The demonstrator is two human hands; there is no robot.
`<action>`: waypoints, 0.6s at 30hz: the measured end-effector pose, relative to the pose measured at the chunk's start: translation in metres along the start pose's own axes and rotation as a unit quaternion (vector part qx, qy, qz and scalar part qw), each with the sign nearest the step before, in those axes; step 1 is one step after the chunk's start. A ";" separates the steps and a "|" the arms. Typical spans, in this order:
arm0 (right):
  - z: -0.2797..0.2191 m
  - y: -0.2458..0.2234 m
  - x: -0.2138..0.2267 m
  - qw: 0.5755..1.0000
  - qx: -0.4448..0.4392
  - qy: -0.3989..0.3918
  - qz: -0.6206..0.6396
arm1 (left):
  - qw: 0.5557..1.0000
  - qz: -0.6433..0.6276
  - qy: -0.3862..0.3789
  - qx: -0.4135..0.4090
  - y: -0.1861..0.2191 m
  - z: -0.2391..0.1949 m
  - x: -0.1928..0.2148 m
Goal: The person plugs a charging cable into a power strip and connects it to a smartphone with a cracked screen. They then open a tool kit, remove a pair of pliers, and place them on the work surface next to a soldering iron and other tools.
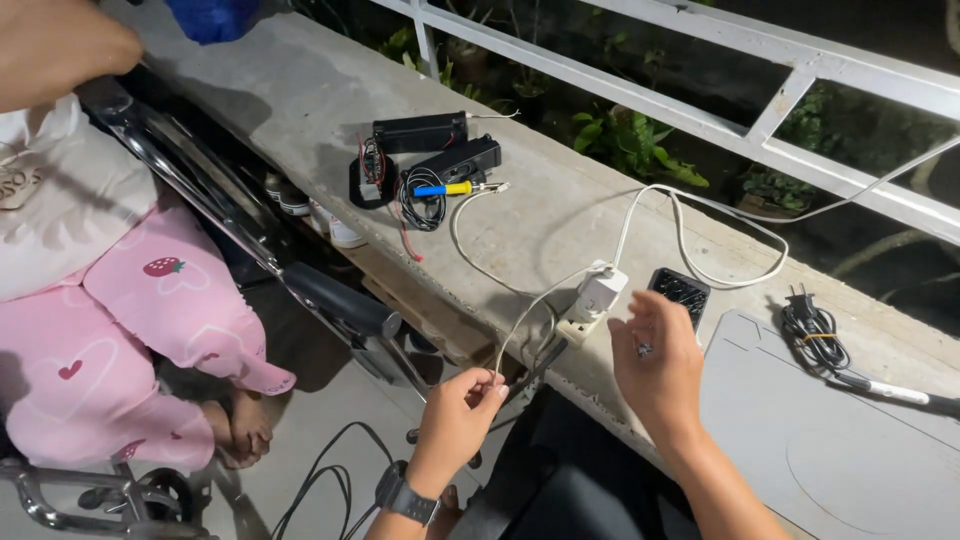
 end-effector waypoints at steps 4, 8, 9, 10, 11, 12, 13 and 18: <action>-0.052 -0.029 -0.013 0.990 0.059 -0.086 0.091 | 0.994 -0.110 -0.025 0.002 0.023 -0.015 0.004; -0.091 -0.041 -0.035 0.901 0.058 -0.387 0.188 | 0.849 -0.521 -0.087 -0.021 0.015 -0.007 -0.010; -0.100 -0.042 -0.040 0.870 0.074 -0.445 0.201 | 0.810 -0.576 -0.097 -0.047 0.014 -0.004 -0.013; -0.102 -0.045 -0.039 0.870 0.074 -0.444 0.202 | 0.811 -0.575 -0.097 -0.047 0.015 -0.002 -0.013; -0.103 -0.047 -0.038 0.887 0.068 -0.412 0.196 | 0.788 -0.612 -0.065 -0.029 0.015 -0.001 -0.012; -0.104 -0.049 -0.036 0.903 0.062 -0.379 0.191 | 0.763 -0.646 -0.033 -0.011 0.015 -0.001 -0.012; -0.100 -0.057 -0.026 0.904 0.061 -0.379 0.190 | 0.763 -0.646 -0.033 -0.011 0.016 -0.003 -0.012; -0.076 -0.096 0.025 0.902 -0.053 -0.329 0.274 | 0.853 -0.357 -0.262 -0.276 0.041 -0.043 -0.013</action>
Point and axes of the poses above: each hand's wrist, its own z-axis towards the middle knuckle, its own x-axis out of the back of the hand, y = z × x, the point moved 2 cm from there along z, towards the middle knuckle, and after that the axes turned 10 degrees about -y, right-handed, at the moved point
